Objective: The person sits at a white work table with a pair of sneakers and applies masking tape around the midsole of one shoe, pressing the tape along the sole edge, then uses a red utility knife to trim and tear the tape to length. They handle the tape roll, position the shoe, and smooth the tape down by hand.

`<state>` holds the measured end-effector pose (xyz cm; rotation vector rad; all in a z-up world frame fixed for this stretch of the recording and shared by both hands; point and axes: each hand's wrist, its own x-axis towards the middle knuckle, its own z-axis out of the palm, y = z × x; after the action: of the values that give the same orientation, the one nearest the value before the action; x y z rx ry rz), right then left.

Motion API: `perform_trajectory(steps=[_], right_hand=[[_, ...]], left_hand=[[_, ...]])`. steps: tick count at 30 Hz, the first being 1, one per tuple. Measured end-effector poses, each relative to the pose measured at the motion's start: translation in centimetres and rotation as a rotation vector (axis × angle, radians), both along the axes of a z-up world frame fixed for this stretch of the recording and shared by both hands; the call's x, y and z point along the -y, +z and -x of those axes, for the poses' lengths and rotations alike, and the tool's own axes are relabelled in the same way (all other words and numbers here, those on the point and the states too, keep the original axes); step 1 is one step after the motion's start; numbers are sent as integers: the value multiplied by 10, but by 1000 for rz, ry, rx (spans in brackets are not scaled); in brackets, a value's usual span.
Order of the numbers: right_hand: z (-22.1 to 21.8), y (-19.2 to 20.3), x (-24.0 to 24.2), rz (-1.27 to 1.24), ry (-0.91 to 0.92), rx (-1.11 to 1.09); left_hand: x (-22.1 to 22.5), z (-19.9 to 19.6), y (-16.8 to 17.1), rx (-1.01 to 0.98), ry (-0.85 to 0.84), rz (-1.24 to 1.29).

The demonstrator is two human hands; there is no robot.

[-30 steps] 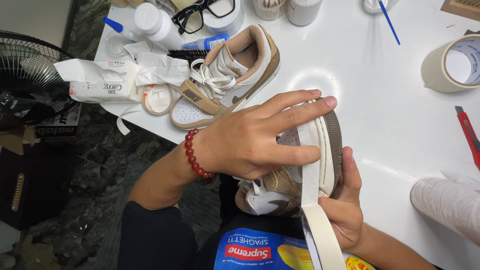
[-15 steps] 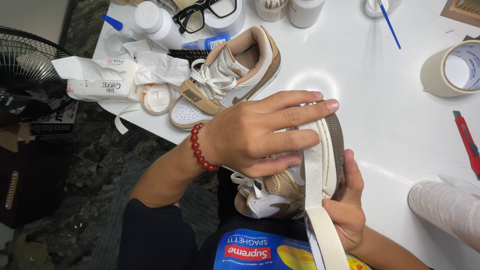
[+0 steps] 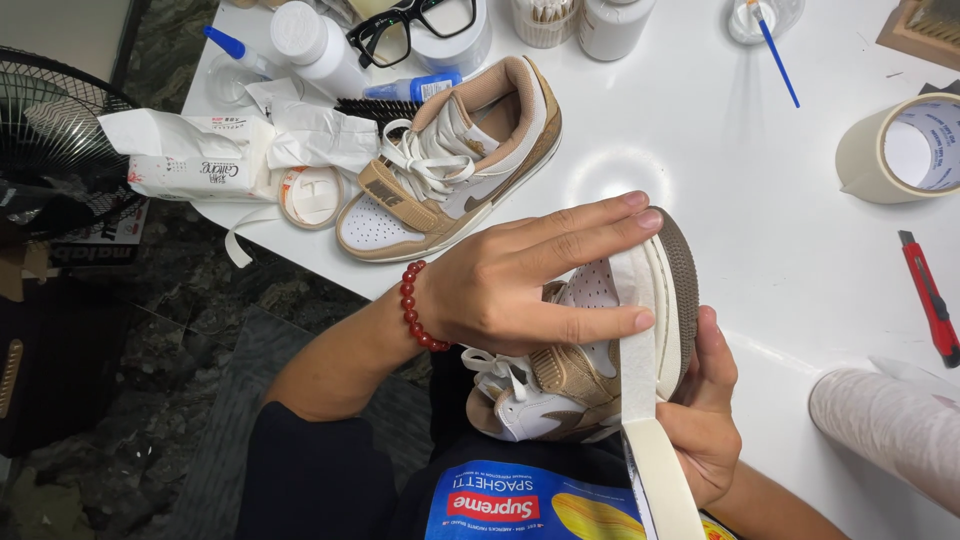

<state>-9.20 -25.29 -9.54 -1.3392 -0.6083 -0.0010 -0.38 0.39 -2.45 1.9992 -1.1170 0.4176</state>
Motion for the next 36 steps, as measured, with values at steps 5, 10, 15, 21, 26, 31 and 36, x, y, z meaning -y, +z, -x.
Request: perform_trajectory(steps=[5, 10, 15, 21, 26, 31, 36], right_hand=[[-4, -1, 4, 3, 24, 18], [-7, 2, 6, 48, 60, 69], [-1, -2, 5, 44, 25, 28], [-3, -2, 2, 59, 8, 27], [-6, -2, 4, 95, 5, 69], [-8, -5, 8, 105, 33, 76], [-10, -5, 10, 108, 61, 79]], left_hand=[[4, -1, 6, -39, -13, -19], [3, 6, 16, -137, -16, -76], [6, 4, 28, -227, -18, -125], [5, 3, 31, -223, -9, -185], [5, 3, 32, -175, 4, -242], [6, 2, 30, -162, -8, -238], [4, 3, 25, -187, -9, -225]])
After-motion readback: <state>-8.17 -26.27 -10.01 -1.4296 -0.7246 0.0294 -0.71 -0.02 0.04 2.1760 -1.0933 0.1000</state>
